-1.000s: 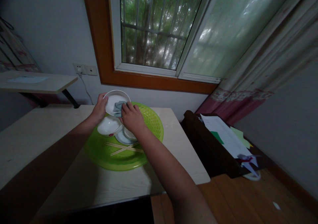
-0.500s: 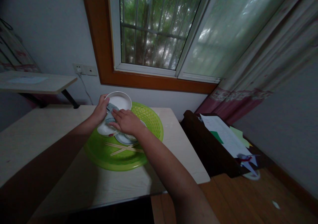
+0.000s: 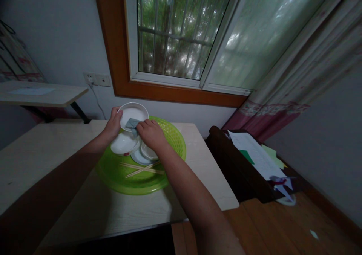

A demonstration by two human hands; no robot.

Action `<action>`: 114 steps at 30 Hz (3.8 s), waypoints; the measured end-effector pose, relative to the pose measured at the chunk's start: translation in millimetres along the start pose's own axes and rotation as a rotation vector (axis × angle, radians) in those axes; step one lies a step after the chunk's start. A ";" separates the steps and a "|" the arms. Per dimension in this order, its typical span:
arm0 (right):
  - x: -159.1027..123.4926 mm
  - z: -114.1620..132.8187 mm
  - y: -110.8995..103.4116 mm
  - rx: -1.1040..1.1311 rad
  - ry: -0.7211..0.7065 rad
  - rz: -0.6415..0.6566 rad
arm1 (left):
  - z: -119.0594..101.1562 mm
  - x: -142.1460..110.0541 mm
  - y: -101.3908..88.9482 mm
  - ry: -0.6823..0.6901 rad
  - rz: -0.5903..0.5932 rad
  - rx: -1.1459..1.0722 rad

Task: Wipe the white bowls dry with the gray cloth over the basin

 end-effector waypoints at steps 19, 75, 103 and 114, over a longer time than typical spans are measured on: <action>0.5 11.1 12.4 0.075 -0.104 0.004 | -13.1 -2.3 8.0 0.065 0.132 -0.032; -1.7 20.0 18.0 0.275 -0.137 0.027 | -25.9 -8.0 1.8 0.217 0.013 0.108; -2.5 13.0 7.8 0.139 -0.012 0.027 | -22.8 -7.6 4.5 0.224 0.017 0.134; -1.9 21.7 13.0 0.173 -0.143 0.029 | -18.2 -10.0 10.9 0.095 0.124 0.076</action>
Point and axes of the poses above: each hand's wrist, its own x-axis towards the middle knuckle, its own y-axis out of the palm, z = x × y, the point moved 6 cm from there along x, towards the middle knuckle, and after that the axes turned 5 degrees about x, right-handed, at the moved point
